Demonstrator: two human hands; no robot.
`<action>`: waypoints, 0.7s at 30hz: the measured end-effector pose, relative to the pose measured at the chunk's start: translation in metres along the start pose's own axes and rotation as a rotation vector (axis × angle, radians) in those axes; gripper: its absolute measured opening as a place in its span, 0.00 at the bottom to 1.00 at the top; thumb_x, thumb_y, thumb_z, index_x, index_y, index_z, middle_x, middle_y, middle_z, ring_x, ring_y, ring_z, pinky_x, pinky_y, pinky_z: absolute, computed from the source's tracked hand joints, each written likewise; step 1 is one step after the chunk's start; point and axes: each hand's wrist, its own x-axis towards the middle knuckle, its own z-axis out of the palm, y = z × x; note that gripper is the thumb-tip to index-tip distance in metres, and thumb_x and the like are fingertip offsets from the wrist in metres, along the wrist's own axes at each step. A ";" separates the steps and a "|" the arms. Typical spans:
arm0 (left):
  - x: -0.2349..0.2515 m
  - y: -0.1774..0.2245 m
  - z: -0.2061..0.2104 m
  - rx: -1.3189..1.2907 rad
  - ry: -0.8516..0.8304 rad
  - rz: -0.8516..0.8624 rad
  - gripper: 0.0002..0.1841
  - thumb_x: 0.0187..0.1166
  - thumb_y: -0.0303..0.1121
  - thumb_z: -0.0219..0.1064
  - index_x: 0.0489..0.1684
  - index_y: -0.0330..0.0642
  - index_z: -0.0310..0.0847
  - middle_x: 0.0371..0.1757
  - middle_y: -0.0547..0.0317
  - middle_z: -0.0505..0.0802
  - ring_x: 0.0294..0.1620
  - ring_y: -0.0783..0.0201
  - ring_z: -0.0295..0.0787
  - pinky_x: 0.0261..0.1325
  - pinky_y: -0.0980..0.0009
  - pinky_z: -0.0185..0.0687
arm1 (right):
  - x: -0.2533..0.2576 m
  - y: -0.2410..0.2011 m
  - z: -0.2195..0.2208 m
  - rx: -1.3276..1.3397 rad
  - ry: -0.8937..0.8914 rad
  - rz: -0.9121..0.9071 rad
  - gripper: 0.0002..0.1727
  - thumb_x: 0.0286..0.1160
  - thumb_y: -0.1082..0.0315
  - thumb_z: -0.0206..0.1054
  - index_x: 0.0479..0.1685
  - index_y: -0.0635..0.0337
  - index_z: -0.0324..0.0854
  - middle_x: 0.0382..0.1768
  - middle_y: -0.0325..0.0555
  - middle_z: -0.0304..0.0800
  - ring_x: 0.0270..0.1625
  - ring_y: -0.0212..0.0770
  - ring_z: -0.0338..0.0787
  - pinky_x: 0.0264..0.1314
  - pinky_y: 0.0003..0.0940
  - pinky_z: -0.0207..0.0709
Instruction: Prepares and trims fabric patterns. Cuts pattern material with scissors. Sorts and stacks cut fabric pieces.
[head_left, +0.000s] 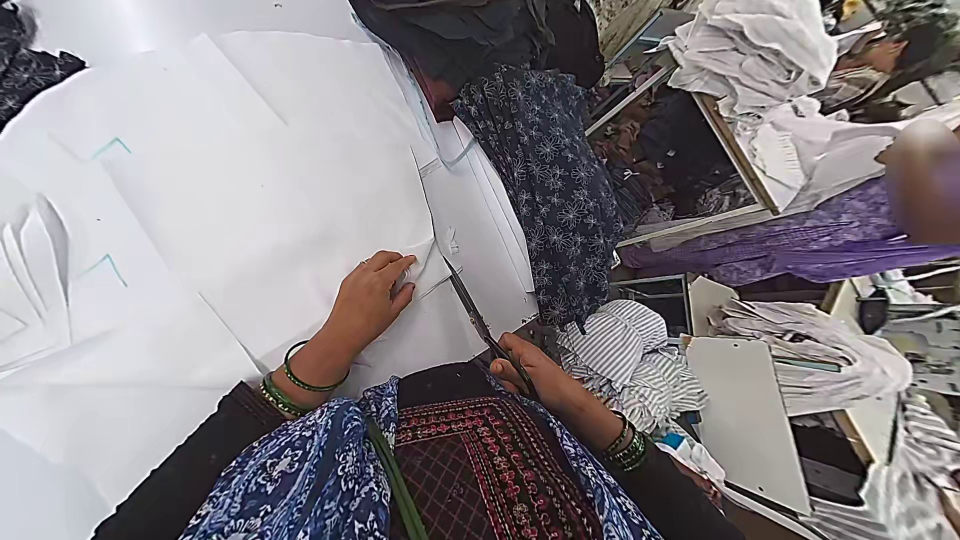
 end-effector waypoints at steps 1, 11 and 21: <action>0.000 0.000 0.000 0.000 0.002 0.001 0.17 0.74 0.29 0.69 0.59 0.32 0.90 0.53 0.38 0.92 0.44 0.43 0.92 0.48 0.45 0.85 | 0.000 0.001 0.000 0.002 0.004 -0.005 0.32 0.67 0.32 0.69 0.40 0.53 0.68 0.20 0.25 0.71 0.19 0.20 0.71 0.26 0.17 0.66; 0.000 -0.001 0.001 0.002 0.011 0.010 0.17 0.74 0.28 0.69 0.59 0.32 0.90 0.52 0.38 0.93 0.42 0.44 0.92 0.47 0.46 0.85 | 0.006 0.007 -0.003 0.037 -0.087 0.002 0.36 0.65 0.30 0.68 0.46 0.54 0.66 0.21 0.26 0.72 0.20 0.20 0.72 0.27 0.16 0.67; 0.001 0.002 -0.005 -0.029 -0.013 -0.080 0.14 0.77 0.27 0.67 0.58 0.30 0.86 0.38 0.41 0.91 0.33 0.48 0.88 0.41 0.50 0.84 | 0.005 0.009 -0.001 0.153 0.060 -0.026 0.29 0.70 0.39 0.72 0.42 0.53 0.66 0.17 0.26 0.71 0.16 0.21 0.72 0.21 0.16 0.68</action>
